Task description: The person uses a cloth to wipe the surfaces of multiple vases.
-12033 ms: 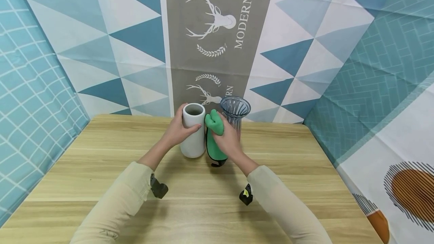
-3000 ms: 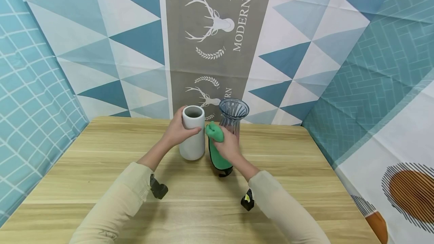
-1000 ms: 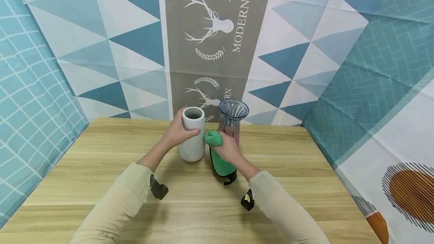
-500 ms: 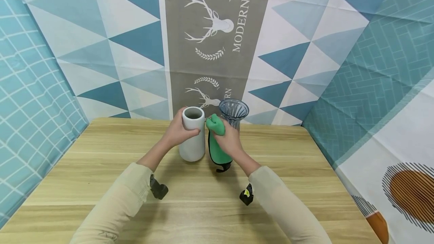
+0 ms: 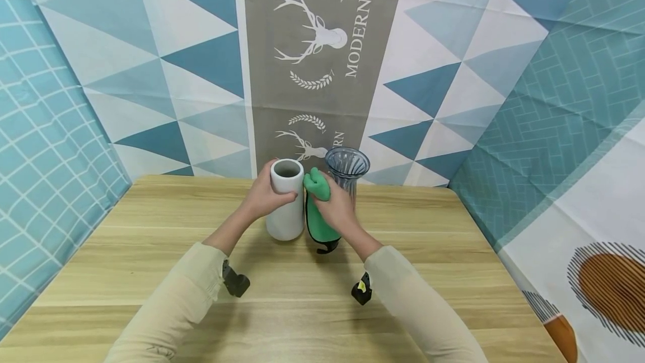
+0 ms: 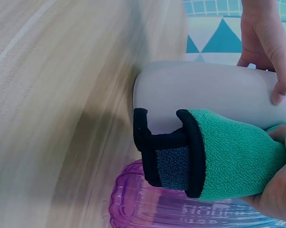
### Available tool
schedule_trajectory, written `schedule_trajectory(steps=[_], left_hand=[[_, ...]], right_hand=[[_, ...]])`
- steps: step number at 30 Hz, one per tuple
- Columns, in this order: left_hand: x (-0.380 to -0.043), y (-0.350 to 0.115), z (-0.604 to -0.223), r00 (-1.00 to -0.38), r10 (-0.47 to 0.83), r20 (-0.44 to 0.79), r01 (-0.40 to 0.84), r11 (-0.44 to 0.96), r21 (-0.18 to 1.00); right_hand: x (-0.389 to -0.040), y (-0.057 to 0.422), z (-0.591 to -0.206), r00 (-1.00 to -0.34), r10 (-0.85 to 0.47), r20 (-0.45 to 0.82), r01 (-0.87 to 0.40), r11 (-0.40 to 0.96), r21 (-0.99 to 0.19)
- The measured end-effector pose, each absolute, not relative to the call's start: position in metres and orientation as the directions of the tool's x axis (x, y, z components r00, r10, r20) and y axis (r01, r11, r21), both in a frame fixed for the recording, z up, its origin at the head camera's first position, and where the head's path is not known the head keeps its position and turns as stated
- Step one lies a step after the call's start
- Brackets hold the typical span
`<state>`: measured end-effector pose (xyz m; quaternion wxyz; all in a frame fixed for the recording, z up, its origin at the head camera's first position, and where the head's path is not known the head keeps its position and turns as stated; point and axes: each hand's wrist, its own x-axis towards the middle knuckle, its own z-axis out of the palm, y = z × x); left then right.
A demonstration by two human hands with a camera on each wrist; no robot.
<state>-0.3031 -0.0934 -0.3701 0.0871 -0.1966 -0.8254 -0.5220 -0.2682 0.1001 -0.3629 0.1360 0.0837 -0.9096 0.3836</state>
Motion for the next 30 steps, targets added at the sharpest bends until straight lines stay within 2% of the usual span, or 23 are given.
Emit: schedule_trajectory(steps=[13, 20, 30], left_hand=[[-0.302, -0.094, -0.369, -0.91, 0.231, 0.343, 0.41, 0.389, 0.825], [-0.302, -0.094, -0.37, -0.91, 0.234, 0.342, 0.409, 0.376, 0.831], [-0.302, -0.094, -0.367, -0.91, 0.244, 0.335, 0.406, 0.366, 0.837]], right_hand=[[-0.265, 0.1, -0.377, -0.955, -0.129, 0.267, -0.277, 0.707, -0.65], [-0.264, 0.104, -0.39, -0.973, -0.166, 0.16, -0.23, 0.746, -0.625], [-0.264, 0.107, -0.395, -0.971, -0.222, 0.085, -0.23, 0.784, -0.576]])
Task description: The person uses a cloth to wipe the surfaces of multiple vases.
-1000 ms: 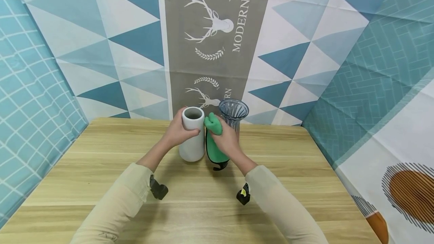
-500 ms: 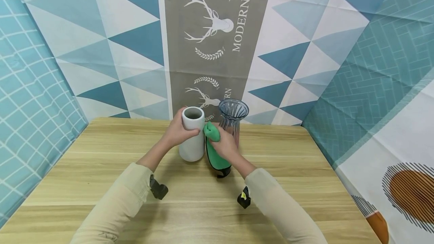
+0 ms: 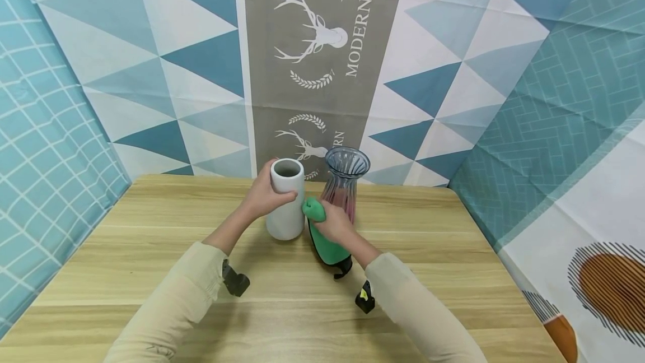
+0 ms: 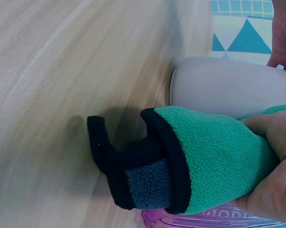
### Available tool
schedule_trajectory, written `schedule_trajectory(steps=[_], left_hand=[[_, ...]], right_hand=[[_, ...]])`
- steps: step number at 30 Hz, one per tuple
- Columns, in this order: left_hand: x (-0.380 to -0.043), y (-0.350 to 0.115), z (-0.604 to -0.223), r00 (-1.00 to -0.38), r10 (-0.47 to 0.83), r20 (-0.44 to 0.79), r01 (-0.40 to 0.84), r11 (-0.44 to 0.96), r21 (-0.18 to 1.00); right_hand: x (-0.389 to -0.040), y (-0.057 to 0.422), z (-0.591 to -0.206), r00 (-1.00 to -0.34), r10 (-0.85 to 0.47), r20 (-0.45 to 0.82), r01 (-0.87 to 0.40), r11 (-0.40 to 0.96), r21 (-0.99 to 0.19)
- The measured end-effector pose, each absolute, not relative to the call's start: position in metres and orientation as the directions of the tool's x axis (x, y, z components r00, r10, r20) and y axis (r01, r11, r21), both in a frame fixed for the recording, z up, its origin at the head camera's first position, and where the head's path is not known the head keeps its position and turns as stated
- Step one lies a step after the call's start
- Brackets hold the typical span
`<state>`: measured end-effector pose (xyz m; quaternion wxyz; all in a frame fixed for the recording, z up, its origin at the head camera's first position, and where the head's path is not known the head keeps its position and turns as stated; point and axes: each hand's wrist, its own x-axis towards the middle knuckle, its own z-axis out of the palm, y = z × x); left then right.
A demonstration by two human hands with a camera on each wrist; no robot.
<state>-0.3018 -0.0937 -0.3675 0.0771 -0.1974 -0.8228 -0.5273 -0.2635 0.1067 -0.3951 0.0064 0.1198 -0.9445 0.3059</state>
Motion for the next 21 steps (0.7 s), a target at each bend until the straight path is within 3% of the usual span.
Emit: schedule_trajectory(steps=[7, 21], left_hand=[[-0.303, -0.093, -0.369, -0.912, 0.24, 0.334, 0.403, 0.363, 0.84], [-0.304, -0.097, -0.369, -0.915, 0.254, 0.313, 0.391, 0.365, 0.845]], right_hand=[[-0.261, 0.109, -0.397, -0.969, -0.238, 0.068, -0.234, 0.791, -0.565], [-0.262, 0.112, -0.387, -0.963, -0.208, 0.171, -0.269, 0.763, -0.587]])
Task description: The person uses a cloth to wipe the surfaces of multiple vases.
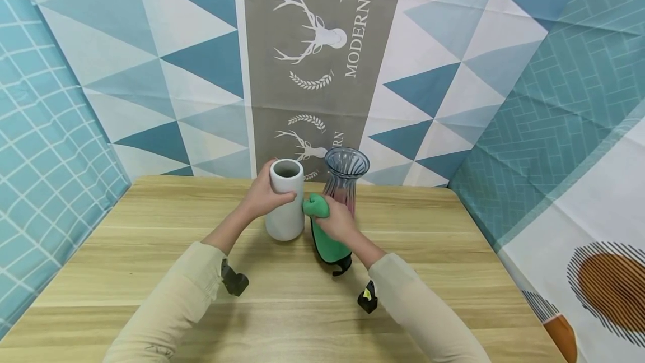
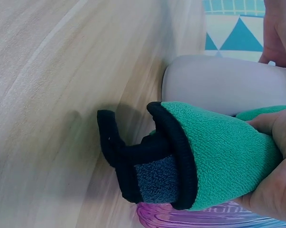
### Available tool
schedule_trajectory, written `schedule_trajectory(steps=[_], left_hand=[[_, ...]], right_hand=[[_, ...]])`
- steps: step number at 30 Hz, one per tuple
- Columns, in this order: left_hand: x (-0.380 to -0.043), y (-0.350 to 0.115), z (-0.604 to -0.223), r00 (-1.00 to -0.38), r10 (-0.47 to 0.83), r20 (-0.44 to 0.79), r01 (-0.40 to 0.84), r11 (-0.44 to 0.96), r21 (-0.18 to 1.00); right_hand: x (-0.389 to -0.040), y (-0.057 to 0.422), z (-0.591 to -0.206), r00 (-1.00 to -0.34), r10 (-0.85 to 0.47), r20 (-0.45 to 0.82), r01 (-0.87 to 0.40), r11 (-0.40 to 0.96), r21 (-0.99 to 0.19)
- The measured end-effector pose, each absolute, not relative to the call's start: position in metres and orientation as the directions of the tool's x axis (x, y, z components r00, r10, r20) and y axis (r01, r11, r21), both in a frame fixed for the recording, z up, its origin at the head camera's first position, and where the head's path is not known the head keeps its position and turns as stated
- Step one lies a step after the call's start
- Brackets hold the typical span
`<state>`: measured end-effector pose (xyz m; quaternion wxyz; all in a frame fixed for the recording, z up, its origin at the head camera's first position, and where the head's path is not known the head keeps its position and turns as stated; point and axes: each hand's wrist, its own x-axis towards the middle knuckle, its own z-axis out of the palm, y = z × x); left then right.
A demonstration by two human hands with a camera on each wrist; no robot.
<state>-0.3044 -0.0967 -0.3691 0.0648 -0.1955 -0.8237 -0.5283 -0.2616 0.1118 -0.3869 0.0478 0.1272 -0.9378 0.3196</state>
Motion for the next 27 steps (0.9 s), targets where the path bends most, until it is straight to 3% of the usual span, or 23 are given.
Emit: schedule_trajectory(steps=[16, 27], left_hand=[[-0.304, -0.097, -0.368, -0.916, 0.255, 0.308, 0.39, 0.395, 0.832], [-0.303, -0.098, -0.367, -0.917, 0.264, 0.299, 0.386, 0.397, 0.833]], right_hand=[[-0.264, 0.107, -0.37, -0.944, -0.05, 0.325, -0.271, 0.679, -0.683], [-0.266, 0.097, -0.365, -0.933, -0.005, 0.359, -0.261, 0.696, -0.669]])
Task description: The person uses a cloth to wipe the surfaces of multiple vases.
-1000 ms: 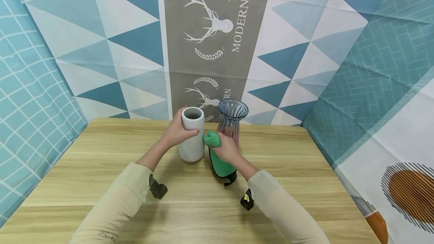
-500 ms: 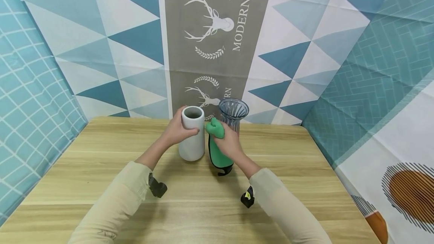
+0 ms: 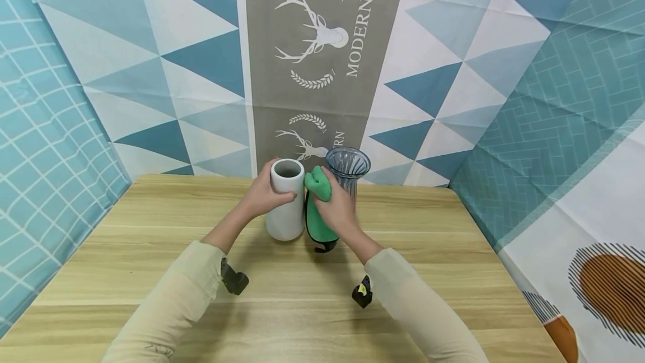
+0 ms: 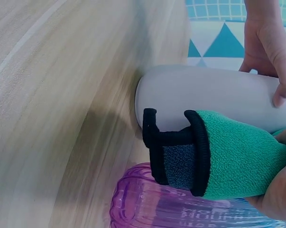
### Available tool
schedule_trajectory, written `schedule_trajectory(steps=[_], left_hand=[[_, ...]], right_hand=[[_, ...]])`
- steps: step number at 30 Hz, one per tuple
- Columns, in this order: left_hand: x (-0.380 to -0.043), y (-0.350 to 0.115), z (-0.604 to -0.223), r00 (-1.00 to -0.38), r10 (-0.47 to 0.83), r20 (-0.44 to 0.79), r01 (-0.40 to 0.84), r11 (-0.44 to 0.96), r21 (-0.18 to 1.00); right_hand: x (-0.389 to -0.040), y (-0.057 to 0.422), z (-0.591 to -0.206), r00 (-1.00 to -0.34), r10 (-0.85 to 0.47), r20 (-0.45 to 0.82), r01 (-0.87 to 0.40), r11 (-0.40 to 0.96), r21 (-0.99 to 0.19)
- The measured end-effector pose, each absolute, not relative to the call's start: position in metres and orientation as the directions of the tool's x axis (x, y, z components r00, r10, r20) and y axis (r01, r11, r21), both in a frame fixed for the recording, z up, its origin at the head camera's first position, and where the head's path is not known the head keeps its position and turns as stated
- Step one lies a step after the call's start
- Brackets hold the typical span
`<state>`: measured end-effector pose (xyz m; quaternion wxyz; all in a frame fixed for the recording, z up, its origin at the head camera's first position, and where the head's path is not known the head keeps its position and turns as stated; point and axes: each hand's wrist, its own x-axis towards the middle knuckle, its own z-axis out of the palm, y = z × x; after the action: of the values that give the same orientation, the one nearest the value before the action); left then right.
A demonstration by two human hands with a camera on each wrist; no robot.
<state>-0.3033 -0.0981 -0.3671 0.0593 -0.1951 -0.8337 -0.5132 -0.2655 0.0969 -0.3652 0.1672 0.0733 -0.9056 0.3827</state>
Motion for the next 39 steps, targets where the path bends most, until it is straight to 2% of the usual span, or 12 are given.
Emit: schedule_trajectory(steps=[6, 14, 26, 32, 39], left_hand=[[-0.304, -0.098, -0.367, -0.916, 0.267, 0.298, 0.386, 0.394, 0.834], [-0.303, -0.098, -0.367, -0.913, 0.273, 0.302, 0.39, 0.379, 0.839], [-0.303, -0.099, -0.366, -0.917, 0.285, 0.281, 0.377, 0.379, 0.845], [-0.303, -0.099, -0.367, -0.917, 0.282, 0.281, 0.377, 0.386, 0.842], [-0.304, -0.099, -0.368, -0.917, 0.276, 0.287, 0.379, 0.38, 0.844]], right_hand=[[-0.266, 0.094, -0.37, -0.938, -0.073, 0.34, -0.299, 0.668, -0.682], [-0.265, 0.094, -0.376, -0.936, -0.097, 0.339, -0.311, 0.68, -0.664], [-0.264, 0.098, -0.393, -0.958, -0.138, 0.252, -0.274, 0.706, -0.653], [-0.259, 0.099, -0.402, -0.971, -0.174, 0.163, -0.237, 0.747, -0.62], [-0.257, 0.102, -0.406, -0.97, -0.197, 0.143, -0.243, 0.759, -0.603]])
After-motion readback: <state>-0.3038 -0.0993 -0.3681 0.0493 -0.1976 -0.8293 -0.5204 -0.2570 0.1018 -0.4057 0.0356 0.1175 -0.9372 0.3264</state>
